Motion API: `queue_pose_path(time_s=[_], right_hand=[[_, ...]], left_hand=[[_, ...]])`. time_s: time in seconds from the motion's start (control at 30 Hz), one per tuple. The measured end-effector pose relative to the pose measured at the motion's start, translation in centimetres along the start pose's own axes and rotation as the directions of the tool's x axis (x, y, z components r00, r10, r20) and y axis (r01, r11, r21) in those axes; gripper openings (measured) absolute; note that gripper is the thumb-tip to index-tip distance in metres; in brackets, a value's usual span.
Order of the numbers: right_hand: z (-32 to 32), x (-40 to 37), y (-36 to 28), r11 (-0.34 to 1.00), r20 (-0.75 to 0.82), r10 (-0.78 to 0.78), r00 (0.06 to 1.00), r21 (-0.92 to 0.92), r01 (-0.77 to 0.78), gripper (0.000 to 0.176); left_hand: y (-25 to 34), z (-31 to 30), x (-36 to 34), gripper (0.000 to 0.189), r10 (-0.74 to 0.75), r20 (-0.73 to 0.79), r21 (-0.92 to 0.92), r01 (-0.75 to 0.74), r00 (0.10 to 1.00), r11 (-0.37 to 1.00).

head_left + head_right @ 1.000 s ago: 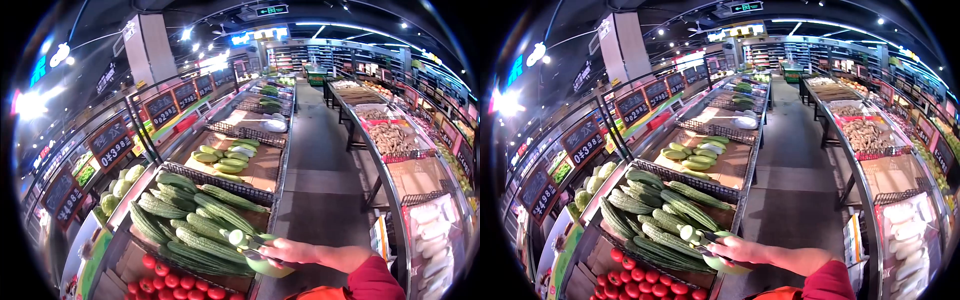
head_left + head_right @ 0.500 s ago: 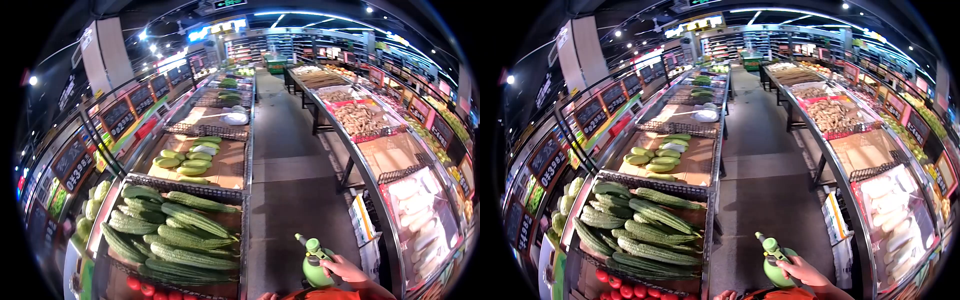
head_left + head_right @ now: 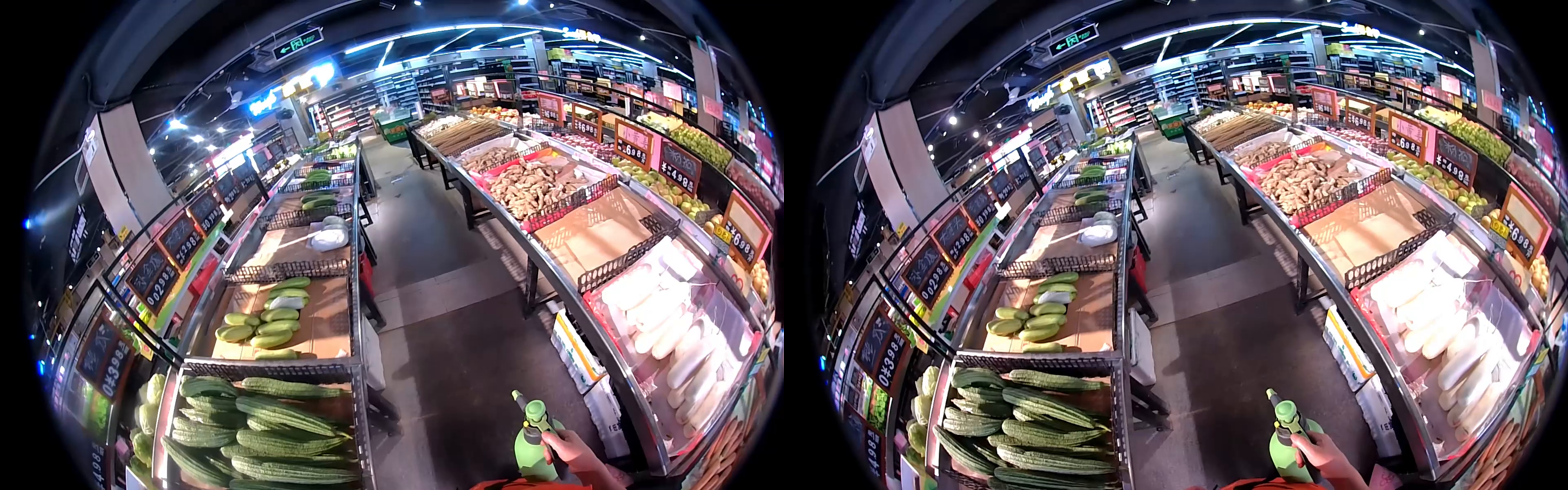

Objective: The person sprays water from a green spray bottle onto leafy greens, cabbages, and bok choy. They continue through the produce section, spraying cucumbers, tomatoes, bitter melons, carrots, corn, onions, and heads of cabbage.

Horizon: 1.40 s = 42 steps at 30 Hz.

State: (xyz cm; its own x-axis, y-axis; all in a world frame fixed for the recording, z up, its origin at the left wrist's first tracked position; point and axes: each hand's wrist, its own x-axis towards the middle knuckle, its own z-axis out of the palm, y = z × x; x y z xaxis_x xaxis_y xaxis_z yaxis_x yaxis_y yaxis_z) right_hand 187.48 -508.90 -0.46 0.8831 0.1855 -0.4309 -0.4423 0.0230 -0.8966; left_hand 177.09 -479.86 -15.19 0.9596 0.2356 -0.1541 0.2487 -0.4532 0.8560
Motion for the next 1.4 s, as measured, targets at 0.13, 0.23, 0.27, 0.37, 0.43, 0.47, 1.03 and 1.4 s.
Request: queue_pose_path(time_s=[0.13,0.23,0.27,0.37,0.43,0.47,1.03,1.4], right_hand=[[-1.3,-1.6,-3.3,0.998,-0.052,-0.016,0.999,-0.054,0.013,0.03],[-4.0,-1.0,-2.0,0.99,-0.099,-0.062,0.993,-0.134,0.048,0.027],[-4.9,-0.7,-1.4,0.982,-0.11,-0.092,0.99,-0.177,0.072,0.026],[-6.7,-0.2,1.8,1.0,-0.234,-0.009,0.972,-0.013,0.006,0.024],[-8.4,-0.2,3.3,0.999,-0.276,0.042,0.96,0.043,-0.031,0.023],[-8.6,-1.0,2.2,0.996,-0.295,0.053,0.954,0.089,-0.028,0.023],[-3.6,-5.0,1.5,0.94,-0.647,0.257,0.718,0.339,-0.031,0.045],[3.6,-12.4,2.8,0.802,-0.817,0.473,0.328,0.554,0.223,0.041]], left_hand=[[2.8,1.9,2.2,0.022,0.029,0.025,-0.002,-0.029,0.999,1.0],[4.3,3.5,3.3,0.022,0.048,0.051,0.002,-0.048,0.998,0.999],[4.8,4.0,3.7,0.021,0.053,0.059,0.003,-0.053,0.997,0.999],[6.0,5.4,4.7,0.021,0.072,0.082,0.008,-0.073,0.994,0.997],[6.7,6.3,5.7,0.021,0.091,0.101,0.009,-0.093,0.991,0.996],[7.1,6.9,6.5,0.021,0.108,0.126,0.009,-0.11,0.986,0.994],[12.6,16.8,22.3,0.02,0.336,0.899,-0.172,-0.478,0.282,0.861],[15.2,25.1,18.8,0.019,0.217,0.945,-0.319,-0.551,-0.243,0.771]])
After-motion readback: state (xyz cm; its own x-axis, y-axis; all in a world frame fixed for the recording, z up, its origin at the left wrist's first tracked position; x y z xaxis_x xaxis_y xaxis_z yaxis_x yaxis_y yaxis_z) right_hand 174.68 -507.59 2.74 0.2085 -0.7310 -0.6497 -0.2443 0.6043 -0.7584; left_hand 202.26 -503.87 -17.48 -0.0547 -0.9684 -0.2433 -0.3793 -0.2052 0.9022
